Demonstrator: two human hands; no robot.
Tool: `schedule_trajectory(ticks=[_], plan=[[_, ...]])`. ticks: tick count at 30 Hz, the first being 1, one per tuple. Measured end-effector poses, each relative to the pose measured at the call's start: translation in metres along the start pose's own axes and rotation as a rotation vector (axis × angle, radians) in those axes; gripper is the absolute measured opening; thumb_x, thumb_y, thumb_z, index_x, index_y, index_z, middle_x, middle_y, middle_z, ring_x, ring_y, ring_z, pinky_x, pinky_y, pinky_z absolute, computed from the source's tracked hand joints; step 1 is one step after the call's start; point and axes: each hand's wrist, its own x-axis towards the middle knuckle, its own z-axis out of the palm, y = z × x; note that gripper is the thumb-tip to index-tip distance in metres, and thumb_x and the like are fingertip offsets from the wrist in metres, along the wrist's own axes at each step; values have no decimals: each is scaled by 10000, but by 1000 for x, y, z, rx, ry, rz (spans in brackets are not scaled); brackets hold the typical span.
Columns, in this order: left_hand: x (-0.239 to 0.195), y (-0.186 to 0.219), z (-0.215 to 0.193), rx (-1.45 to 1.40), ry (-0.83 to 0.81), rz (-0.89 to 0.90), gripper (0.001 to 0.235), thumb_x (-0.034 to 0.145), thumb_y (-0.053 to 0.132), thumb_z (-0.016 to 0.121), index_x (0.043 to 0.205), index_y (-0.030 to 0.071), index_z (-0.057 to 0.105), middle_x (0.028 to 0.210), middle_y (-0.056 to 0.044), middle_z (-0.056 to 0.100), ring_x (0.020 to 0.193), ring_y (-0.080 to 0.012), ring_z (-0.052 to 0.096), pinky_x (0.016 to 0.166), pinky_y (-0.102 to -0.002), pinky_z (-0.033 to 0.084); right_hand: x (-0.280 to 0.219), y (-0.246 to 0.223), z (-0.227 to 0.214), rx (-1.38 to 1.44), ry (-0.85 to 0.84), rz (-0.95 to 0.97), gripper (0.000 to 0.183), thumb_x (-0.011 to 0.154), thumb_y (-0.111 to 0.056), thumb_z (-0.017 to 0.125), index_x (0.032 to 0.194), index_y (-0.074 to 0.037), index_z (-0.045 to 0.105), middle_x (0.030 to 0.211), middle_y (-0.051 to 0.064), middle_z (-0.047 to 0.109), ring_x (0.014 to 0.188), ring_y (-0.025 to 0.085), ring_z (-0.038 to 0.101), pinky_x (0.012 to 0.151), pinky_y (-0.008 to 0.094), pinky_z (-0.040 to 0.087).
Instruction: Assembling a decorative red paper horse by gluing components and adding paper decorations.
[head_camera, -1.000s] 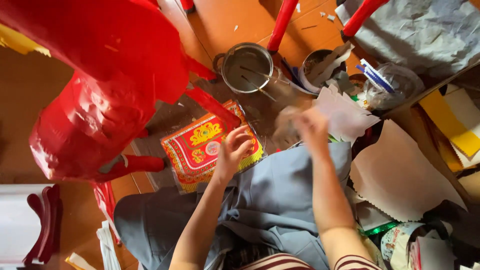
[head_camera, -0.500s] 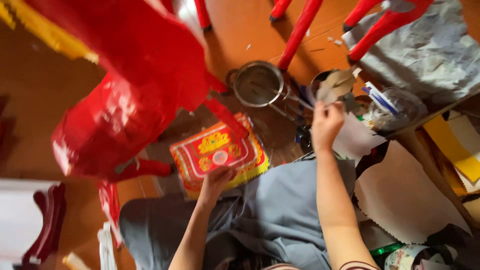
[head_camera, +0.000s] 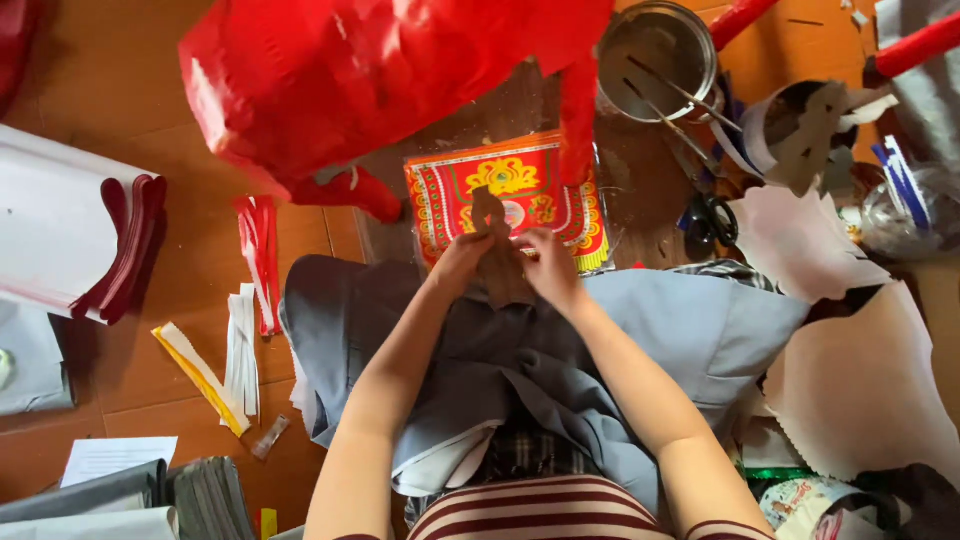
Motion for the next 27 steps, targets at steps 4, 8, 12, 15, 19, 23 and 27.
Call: schedule_trajectory(ticks=[4,8,12,15,19,23,27], plan=[[32,8,-8,152,-162,-96,391,929,265,665,1215,-3,664,1133,-249,675,1050,-354,643,906,-479,506,17,-9,-1,183,-151,209,196,773,-200,811,940,-188,709,865,4,720,907,183,684,852,332,511],[98,-55,-16,265,10,-139,409,829,441,758,1111,148,717,906,-95,731,853,-254,712,698,-422,570,43,-4,8,130,-109,428,158,785,-139,791,929,-167,733,859,60,727,887,250,699,815,348,544],[75,-18,-20,741,290,177,322,930,309,599,1241,227,625,988,-80,731,953,-304,689,808,-465,535,49,25,23,54,-119,541,141,772,-172,799,893,-175,725,830,51,722,886,244,697,800,357,553],[73,-1,-2,869,215,397,335,959,172,549,1293,164,574,1137,-146,654,1101,-328,631,917,-434,527,50,15,19,37,-138,624,126,759,-172,788,865,-187,723,806,23,720,853,211,702,765,334,549],[75,27,17,1118,-121,406,440,973,73,447,1411,52,484,1484,-198,441,1405,-338,381,1160,-473,307,49,7,15,12,-169,635,147,751,-165,788,880,-178,720,810,39,717,852,236,703,765,358,545],[79,2,13,1323,70,833,578,953,269,500,1497,117,377,1560,-93,363,1435,-243,355,1155,-402,303,54,-5,8,15,-218,647,133,782,-144,755,903,-118,709,894,122,717,934,315,688,796,414,552],[79,-8,12,1372,125,869,589,958,337,489,1492,111,386,1550,-105,374,1428,-251,366,1152,-407,304,58,-25,-2,23,-227,660,143,785,-117,754,917,-95,704,933,155,712,959,352,680,803,421,555]])
